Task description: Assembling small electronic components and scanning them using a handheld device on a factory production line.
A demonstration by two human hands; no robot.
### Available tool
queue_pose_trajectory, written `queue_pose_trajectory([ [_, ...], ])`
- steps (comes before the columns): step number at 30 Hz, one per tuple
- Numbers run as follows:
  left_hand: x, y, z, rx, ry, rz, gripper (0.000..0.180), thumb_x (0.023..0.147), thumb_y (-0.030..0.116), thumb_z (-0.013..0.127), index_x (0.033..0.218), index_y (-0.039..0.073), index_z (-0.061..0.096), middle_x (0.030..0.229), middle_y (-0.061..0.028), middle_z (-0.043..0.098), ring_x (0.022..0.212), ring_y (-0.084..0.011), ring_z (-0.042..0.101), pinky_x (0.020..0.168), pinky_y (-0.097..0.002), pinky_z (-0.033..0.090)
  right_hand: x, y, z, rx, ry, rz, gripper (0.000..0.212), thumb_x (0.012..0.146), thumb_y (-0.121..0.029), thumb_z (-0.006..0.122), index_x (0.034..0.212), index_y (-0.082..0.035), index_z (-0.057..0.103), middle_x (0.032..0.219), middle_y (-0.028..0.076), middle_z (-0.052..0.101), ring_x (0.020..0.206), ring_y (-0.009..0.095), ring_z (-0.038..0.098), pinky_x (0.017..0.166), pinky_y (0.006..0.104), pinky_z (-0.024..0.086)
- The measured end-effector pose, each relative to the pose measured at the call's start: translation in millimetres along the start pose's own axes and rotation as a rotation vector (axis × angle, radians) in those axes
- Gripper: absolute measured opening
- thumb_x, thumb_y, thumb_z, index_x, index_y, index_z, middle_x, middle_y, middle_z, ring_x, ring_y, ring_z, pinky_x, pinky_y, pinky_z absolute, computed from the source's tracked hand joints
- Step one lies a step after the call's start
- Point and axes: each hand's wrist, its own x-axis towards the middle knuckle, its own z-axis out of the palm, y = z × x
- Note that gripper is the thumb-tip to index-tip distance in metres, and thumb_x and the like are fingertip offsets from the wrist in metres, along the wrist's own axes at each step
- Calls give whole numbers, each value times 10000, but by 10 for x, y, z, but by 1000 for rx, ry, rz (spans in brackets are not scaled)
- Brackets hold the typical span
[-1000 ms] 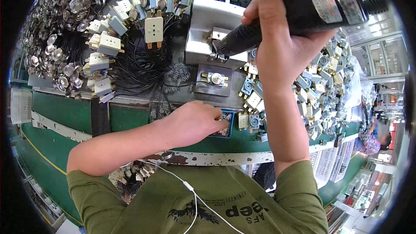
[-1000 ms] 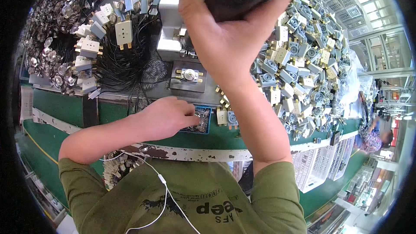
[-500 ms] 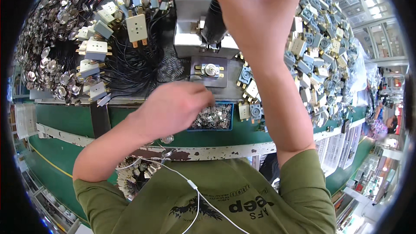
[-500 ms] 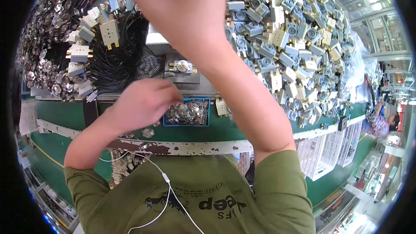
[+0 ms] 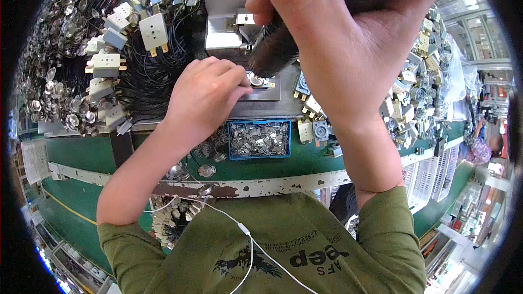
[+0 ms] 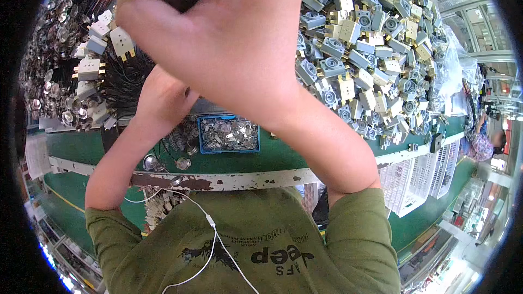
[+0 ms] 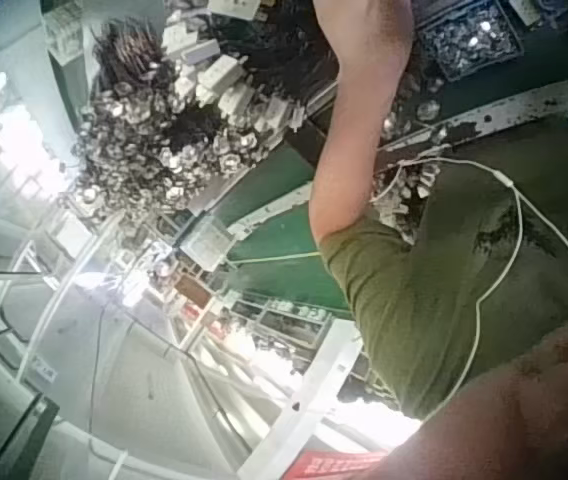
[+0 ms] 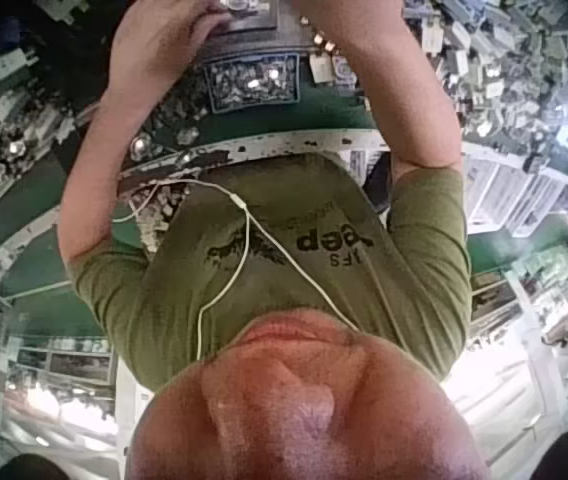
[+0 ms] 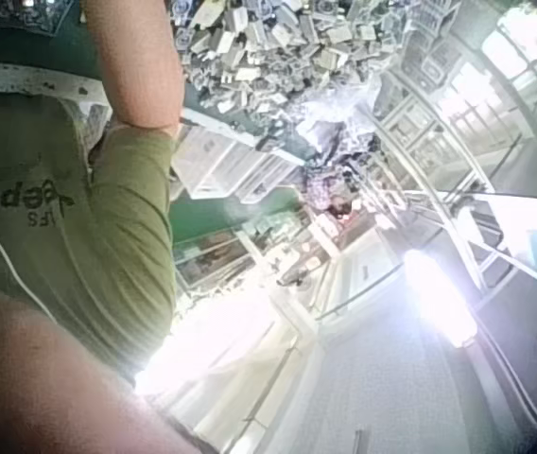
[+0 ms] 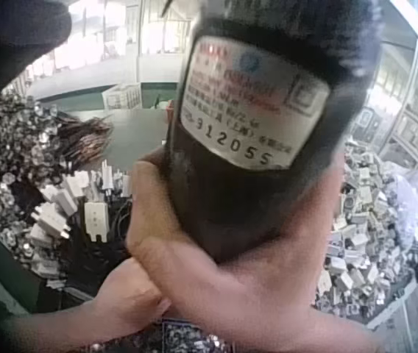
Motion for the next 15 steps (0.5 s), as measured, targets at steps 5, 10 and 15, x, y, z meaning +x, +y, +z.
queue_pose_trajectory([
  [5, -75, -42, 111, -25, -6, -27, 168, 795, 146, 807, 887, 95, 675, 950, -35, 675, 943, -267, 647, 828, -407, 506, -4, 33, 43, -18, -3, 22, 672, 883, -7, 745, 1427, -32, 351, 1144, 116, 637, 1075, 183, 662, 887, 330, 577],
  [10, -96, -97, 102, -168, -71, -50, 161, 799, 64, 780, 932, 62, 689, 1077, -61, 675, 1010, -292, 637, 893, -430, 528, -2, 36, 23, -36, -14, 50, 674, 883, -3, 744, 1427, -32, 348, 1139, 117, 636, 1068, 183, 664, 878, 327, 578],
  [15, -54, -80, 87, -300, -83, -97, 158, 795, 41, 762, 932, 51, 683, 1083, -71, 672, 1007, -307, 628, 899, -424, 526, 31, 69, 68, -44, -40, 77, 676, 882, 2, 742, 1428, -32, 345, 1133, 118, 635, 1061, 183, 666, 870, 325, 580],
])
